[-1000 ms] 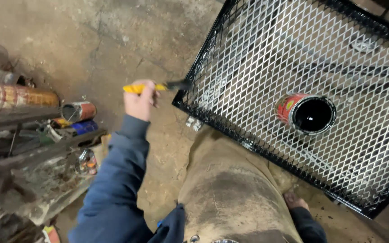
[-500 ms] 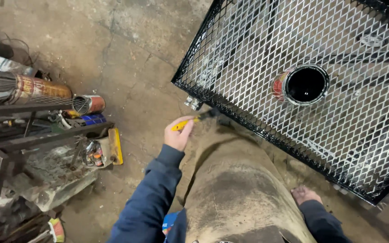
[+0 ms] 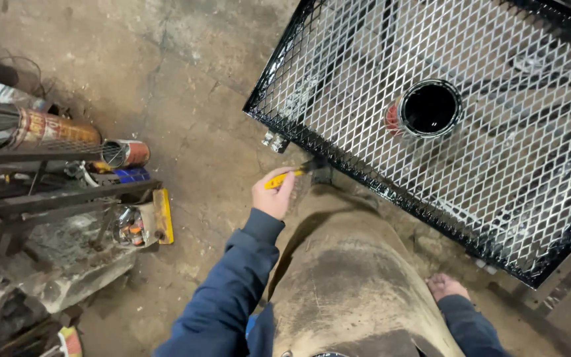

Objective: Painting the border of a metal mesh grate with black paint using a paintbrush.

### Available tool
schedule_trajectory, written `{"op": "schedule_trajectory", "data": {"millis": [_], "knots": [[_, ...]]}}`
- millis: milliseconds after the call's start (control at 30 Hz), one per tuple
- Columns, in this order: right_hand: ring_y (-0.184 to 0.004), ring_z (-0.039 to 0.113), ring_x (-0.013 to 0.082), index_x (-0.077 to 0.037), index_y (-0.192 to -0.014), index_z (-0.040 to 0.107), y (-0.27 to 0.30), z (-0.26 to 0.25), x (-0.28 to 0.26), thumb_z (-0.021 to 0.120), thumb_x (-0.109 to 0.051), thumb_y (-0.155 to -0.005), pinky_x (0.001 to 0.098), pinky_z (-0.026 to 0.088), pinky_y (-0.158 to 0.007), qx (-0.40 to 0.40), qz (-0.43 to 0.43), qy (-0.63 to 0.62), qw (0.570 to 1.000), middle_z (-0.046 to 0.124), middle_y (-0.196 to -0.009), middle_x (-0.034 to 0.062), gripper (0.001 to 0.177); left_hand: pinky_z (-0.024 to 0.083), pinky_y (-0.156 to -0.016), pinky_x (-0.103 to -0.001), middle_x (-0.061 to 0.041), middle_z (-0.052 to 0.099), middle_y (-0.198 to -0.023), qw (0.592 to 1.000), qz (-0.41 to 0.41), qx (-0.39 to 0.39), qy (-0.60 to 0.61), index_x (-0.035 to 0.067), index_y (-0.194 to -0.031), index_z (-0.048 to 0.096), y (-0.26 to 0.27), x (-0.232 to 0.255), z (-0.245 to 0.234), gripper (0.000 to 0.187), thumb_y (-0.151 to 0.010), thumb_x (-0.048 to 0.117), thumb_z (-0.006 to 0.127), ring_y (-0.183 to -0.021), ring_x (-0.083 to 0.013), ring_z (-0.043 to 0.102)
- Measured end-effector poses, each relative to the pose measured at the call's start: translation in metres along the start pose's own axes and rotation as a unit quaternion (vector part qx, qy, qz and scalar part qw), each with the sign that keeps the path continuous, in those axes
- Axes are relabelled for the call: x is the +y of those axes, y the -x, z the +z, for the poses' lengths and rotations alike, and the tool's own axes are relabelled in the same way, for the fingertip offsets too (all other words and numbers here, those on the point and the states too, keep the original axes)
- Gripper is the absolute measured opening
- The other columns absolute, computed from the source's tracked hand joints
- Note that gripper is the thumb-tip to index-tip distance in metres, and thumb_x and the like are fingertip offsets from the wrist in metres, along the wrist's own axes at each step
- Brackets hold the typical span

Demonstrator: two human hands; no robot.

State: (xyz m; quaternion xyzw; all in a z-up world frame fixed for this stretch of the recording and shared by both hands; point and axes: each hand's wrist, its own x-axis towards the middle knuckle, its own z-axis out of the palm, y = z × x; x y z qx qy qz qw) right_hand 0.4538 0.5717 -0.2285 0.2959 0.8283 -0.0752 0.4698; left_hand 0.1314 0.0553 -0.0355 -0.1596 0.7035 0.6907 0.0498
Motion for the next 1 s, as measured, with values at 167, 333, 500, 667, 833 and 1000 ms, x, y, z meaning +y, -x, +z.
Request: {"op": "schedule_trajectory", "data": {"millis": [167, 333, 500, 667, 833, 1000], "knots": [[-0.104, 0.077, 0.0258, -0.021, -0.116, 0.076, -0.027, 0.027, 0.028, 0.066, -0.052, -0.092, 0.0381, 0.061, -0.093, 0.053, -0.086, -0.081, 0.992, 0.081, -0.112, 0.0069, 0.041, 0.052, -0.058, -0.021, 0.001, 0.071, -0.082, 1.0, -0.017, -0.012, 0.002, 0.0, -0.113, 0.074, 0.006, 0.018, 0.014, 0.019, -0.099, 0.013, 0.069, -0.065, -0.0046, 0.062], [-0.104, 0.078, 0.0247, -0.025, -0.117, 0.076, -0.048, 0.034, 0.041, 0.066, -0.055, -0.091, 0.0359, 0.058, -0.097, -0.012, -0.024, -0.056, 0.998, 0.08, -0.114, 0.0052, 0.041, 0.051, -0.059, -0.021, 0.0, 0.071, -0.083, 0.999, -0.013, -0.025, 0.03, 0.0, -0.113, 0.074, 0.017, -0.011, 0.019, 0.019, -0.098, 0.012, 0.07, -0.066, -0.0047, 0.061], [-0.107, 0.076, 0.0277, -0.025, -0.117, 0.078, -0.012, 0.014, 0.02, 0.066, -0.057, -0.092, 0.0382, 0.06, -0.095, 0.021, -0.019, -0.048, 0.998, 0.081, -0.114, 0.0071, 0.042, 0.056, -0.066, -0.023, -0.004, 0.076, -0.089, 0.998, 0.027, -0.03, -0.056, 0.0, -0.111, 0.076, 0.028, 0.017, 0.029, 0.018, -0.098, 0.012, 0.072, -0.072, -0.0072, 0.067], [-0.108, 0.078, 0.0231, -0.026, -0.115, 0.079, -0.036, 0.033, 0.034, 0.067, -0.058, -0.09, 0.0349, 0.06, -0.098, -0.001, 0.011, -0.06, 0.998, 0.084, -0.116, 0.0031, 0.042, 0.059, -0.071, -0.025, -0.007, 0.078, -0.087, 0.988, 0.101, -0.012, -0.114, 0.004, -0.108, 0.077, 0.025, 0.021, 0.036, 0.016, -0.096, 0.014, 0.072, -0.075, -0.0084, 0.071], [-0.112, 0.073, 0.0246, -0.021, -0.117, 0.078, -0.063, 0.067, 0.071, 0.069, -0.052, -0.088, 0.0353, 0.056, -0.099, 0.047, -0.082, -0.073, 0.993, 0.077, -0.124, 0.0035, 0.044, 0.059, -0.071, -0.025, -0.009, 0.077, -0.086, 0.982, 0.124, -0.032, -0.136, 0.004, -0.105, 0.077, 0.043, 0.021, 0.049, 0.016, -0.093, 0.013, 0.074, -0.076, -0.0086, 0.072], [-0.113, 0.073, 0.0256, -0.019, -0.127, 0.073, -0.04, 0.055, 0.064, 0.069, -0.049, -0.09, 0.035, 0.056, -0.098, 0.069, -0.079, -0.084, 0.991, 0.077, -0.121, 0.0043, 0.048, 0.059, -0.072, -0.025, -0.009, 0.078, -0.089, 0.977, 0.141, -0.034, -0.156, 0.005, -0.105, 0.077, 0.053, 0.038, 0.06, 0.014, -0.094, 0.013, 0.074, -0.079, -0.0089, 0.073]]}}
